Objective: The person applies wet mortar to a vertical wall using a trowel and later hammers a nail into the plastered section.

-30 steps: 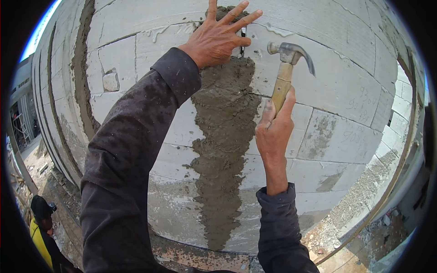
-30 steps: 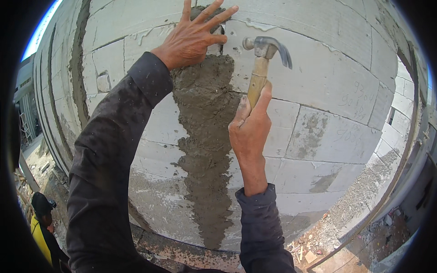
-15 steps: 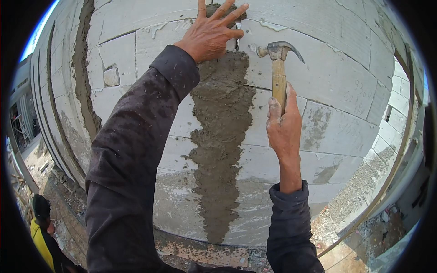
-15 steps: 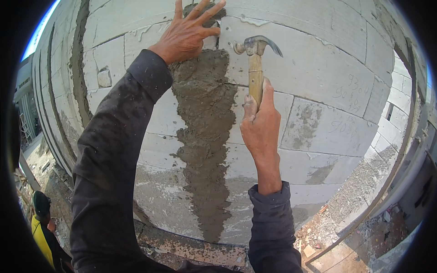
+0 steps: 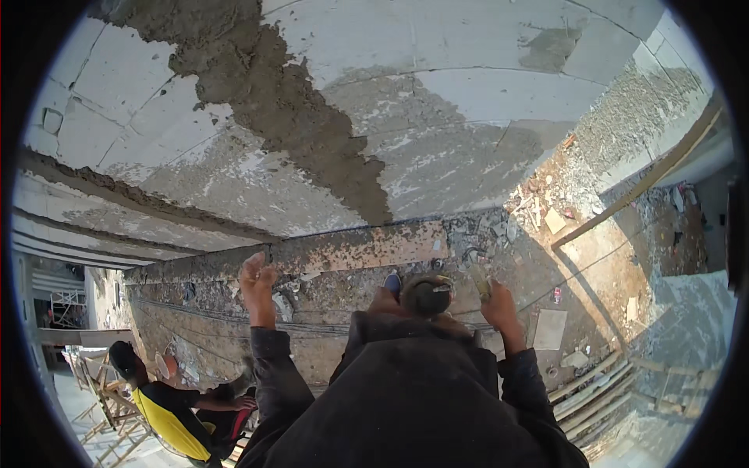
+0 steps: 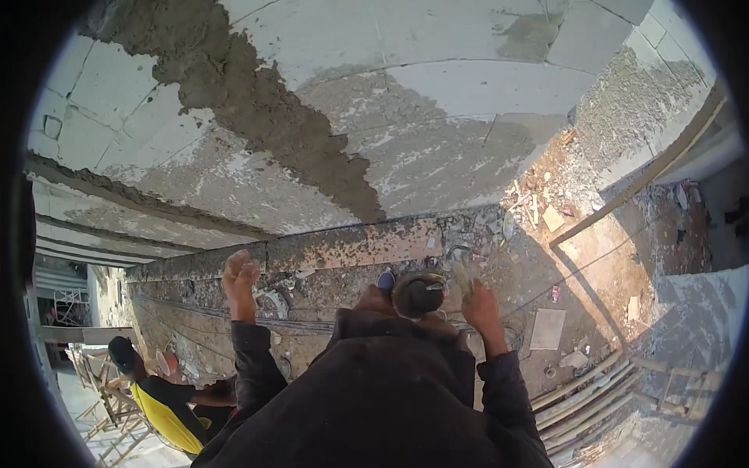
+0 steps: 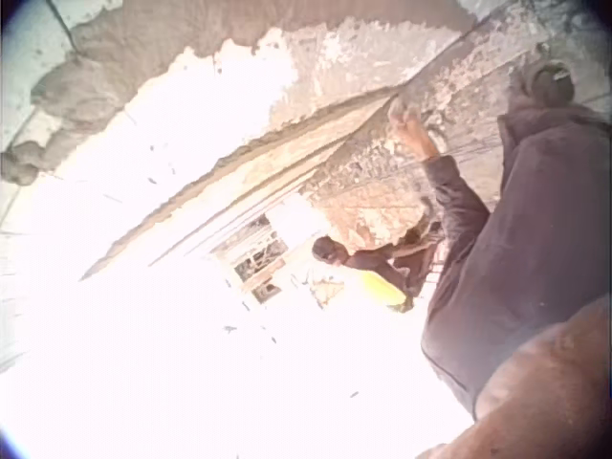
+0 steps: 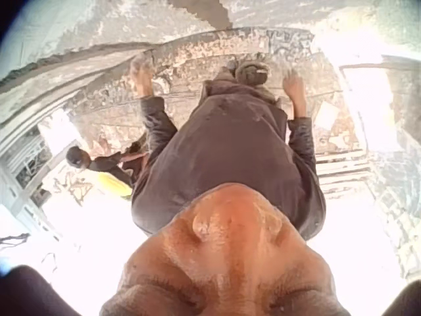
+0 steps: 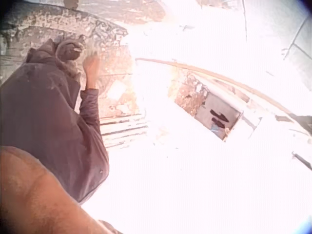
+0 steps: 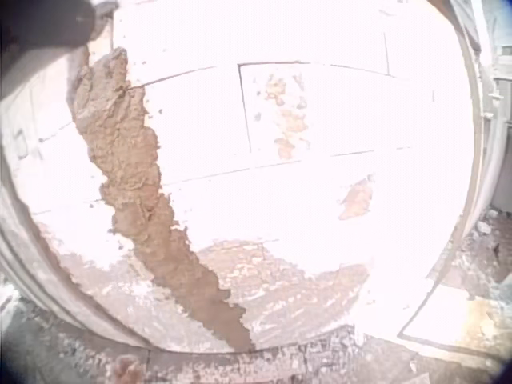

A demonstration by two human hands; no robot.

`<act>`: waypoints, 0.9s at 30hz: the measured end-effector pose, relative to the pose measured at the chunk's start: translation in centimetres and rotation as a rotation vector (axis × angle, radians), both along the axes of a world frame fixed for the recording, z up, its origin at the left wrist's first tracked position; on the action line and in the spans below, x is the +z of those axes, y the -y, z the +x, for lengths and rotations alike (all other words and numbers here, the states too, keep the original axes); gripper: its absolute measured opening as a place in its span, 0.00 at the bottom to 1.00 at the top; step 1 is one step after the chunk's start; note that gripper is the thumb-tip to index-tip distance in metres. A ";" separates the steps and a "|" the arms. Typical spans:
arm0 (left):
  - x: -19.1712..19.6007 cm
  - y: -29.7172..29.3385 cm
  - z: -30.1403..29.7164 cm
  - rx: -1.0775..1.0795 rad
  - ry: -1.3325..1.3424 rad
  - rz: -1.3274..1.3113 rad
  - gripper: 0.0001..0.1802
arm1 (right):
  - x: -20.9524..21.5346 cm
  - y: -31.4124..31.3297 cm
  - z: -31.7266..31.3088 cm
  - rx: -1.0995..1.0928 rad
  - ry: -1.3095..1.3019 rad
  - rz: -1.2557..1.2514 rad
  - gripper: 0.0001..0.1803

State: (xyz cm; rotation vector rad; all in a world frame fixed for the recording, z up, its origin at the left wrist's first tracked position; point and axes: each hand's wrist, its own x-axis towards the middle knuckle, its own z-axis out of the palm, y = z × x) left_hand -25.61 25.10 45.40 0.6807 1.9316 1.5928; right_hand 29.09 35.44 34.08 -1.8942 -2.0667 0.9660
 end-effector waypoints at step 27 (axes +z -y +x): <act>-17.8 31.4 25.9 -0.543 0.223 -1.335 0.22 | -36.7 20.4 17.2 -0.272 0.167 -0.648 0.39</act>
